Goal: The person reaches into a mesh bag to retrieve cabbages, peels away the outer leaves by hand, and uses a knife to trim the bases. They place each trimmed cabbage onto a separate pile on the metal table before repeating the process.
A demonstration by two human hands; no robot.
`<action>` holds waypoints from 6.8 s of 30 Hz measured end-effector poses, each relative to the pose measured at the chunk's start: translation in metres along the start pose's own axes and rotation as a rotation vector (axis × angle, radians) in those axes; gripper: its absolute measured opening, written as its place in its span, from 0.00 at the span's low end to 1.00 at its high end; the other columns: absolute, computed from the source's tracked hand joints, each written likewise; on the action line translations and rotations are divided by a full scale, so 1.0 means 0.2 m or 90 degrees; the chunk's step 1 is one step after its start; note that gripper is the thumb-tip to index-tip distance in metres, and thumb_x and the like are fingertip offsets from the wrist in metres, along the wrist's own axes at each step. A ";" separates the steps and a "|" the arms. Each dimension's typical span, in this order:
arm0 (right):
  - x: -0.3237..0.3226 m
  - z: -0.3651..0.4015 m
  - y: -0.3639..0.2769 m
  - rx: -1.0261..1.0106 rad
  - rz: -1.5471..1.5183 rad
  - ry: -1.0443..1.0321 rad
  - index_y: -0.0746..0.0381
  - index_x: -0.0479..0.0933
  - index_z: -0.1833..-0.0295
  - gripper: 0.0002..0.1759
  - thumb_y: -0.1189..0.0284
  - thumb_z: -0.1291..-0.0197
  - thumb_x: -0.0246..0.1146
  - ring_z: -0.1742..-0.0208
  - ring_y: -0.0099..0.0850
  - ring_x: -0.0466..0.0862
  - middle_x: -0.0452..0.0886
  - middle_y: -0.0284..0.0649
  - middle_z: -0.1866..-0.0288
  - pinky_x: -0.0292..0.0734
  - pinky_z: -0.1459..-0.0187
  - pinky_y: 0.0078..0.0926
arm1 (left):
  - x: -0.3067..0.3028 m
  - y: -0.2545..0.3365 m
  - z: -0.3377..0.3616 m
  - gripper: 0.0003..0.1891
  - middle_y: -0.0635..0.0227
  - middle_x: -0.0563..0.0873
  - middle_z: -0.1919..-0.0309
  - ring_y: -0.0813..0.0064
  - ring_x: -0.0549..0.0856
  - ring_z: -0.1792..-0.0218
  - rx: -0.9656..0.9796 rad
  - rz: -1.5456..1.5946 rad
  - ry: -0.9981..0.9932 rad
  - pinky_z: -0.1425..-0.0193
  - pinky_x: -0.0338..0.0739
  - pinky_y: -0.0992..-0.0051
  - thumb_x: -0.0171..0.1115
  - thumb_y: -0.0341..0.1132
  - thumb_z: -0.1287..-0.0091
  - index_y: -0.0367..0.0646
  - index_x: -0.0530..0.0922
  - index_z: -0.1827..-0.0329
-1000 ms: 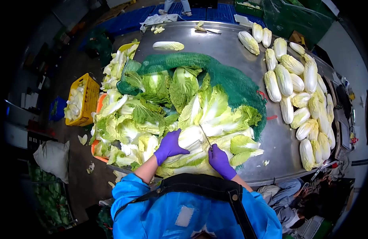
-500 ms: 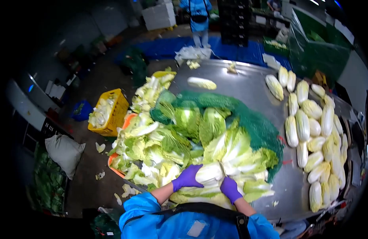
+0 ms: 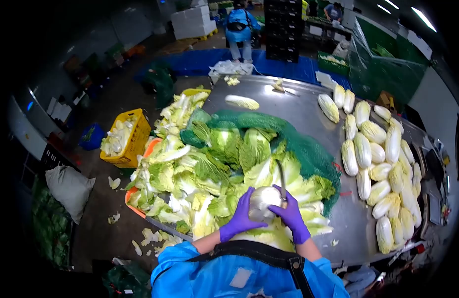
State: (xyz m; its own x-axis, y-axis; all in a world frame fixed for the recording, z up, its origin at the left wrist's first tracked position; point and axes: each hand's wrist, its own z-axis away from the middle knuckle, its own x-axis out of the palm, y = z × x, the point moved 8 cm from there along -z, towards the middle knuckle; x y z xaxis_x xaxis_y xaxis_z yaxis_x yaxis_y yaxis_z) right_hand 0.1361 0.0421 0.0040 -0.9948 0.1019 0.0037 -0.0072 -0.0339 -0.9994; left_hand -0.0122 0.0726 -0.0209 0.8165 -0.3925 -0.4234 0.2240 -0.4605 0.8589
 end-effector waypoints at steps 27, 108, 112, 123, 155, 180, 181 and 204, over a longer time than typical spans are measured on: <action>0.08 0.19 -0.18 0.002 0.385 -0.002 0.59 0.57 0.31 0.50 0.59 0.62 0.72 0.54 0.41 0.81 0.76 0.52 0.48 0.75 0.51 0.31 | -0.03 0.09 -0.02 0.53 0.55 0.66 0.40 0.58 0.71 0.41 0.000 -0.014 -0.104 0.40 0.68 0.65 0.78 0.47 0.64 0.41 0.57 0.35; 0.06 0.12 -0.15 -0.161 0.475 -0.017 0.63 0.72 0.43 0.34 0.71 0.64 0.63 0.64 0.39 0.84 0.81 0.50 0.57 0.79 0.60 0.30 | 0.01 0.09 -0.07 0.49 0.55 0.77 0.49 0.65 0.75 0.45 -0.082 0.084 -0.265 0.39 0.66 0.69 0.79 0.45 0.67 0.37 0.64 0.39; 0.02 0.08 -0.13 -0.161 0.436 -0.048 0.63 0.77 0.50 0.27 0.75 0.63 0.62 0.67 0.33 0.84 0.82 0.48 0.62 0.78 0.65 0.25 | 0.00 0.06 -0.08 0.49 0.56 0.76 0.48 0.67 0.74 0.44 -0.071 0.138 -0.267 0.38 0.64 0.70 0.79 0.44 0.67 0.37 0.64 0.39; -0.35 0.15 0.20 0.028 0.310 0.165 0.62 0.77 0.50 0.21 0.81 0.54 0.59 0.59 0.26 0.82 0.82 0.40 0.60 0.75 0.61 0.20 | -0.17 -0.21 0.01 0.51 0.63 0.70 0.42 0.70 0.69 0.41 -0.171 0.475 -0.109 0.35 0.60 0.71 0.77 0.40 0.64 0.39 0.58 0.34; -0.70 0.33 0.23 0.018 0.392 0.445 0.62 0.74 0.47 0.23 0.83 0.51 0.52 0.62 0.29 0.83 0.83 0.40 0.59 0.77 0.60 0.24 | -0.49 -0.07 -0.03 0.45 0.57 0.74 0.48 0.63 0.78 0.49 -0.069 0.461 0.116 0.42 0.73 0.64 0.74 0.31 0.60 0.36 0.57 0.37; -0.04 0.25 -0.07 -0.069 0.386 -0.063 0.49 0.63 0.34 0.41 0.62 0.58 0.67 0.59 0.40 0.81 0.79 0.47 0.52 0.76 0.56 0.32 | 0.25 0.11 0.00 0.54 0.56 0.68 0.40 0.63 0.67 0.37 -0.022 0.190 -0.270 0.34 0.60 0.68 0.78 0.41 0.63 0.38 0.53 0.33; -0.05 0.25 -0.06 -0.087 0.387 -0.021 0.49 0.64 0.34 0.40 0.63 0.58 0.67 0.59 0.40 0.82 0.79 0.47 0.52 0.76 0.56 0.32 | 0.24 0.13 -0.01 0.54 0.56 0.68 0.40 0.63 0.67 0.37 -0.019 0.165 -0.264 0.34 0.61 0.68 0.78 0.41 0.63 0.38 0.53 0.33; -0.03 0.27 -0.09 -0.137 0.401 0.048 0.46 0.66 0.35 0.37 0.68 0.56 0.64 0.70 0.37 0.83 0.82 0.45 0.63 0.78 0.66 0.30 | 0.22 0.12 -0.01 0.52 0.58 0.71 0.43 0.66 0.70 0.40 -0.039 0.200 -0.265 0.35 0.62 0.69 0.78 0.39 0.67 0.38 0.58 0.35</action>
State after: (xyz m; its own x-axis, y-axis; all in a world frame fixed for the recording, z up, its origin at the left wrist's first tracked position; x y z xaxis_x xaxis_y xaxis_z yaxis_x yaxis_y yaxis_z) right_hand 0.1374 -0.0113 0.0231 -0.7926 0.1972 -0.5770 0.6006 0.0889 -0.7946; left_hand 0.0293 0.0456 -0.0192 0.5720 -0.7927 -0.2108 0.0429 -0.2278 0.9728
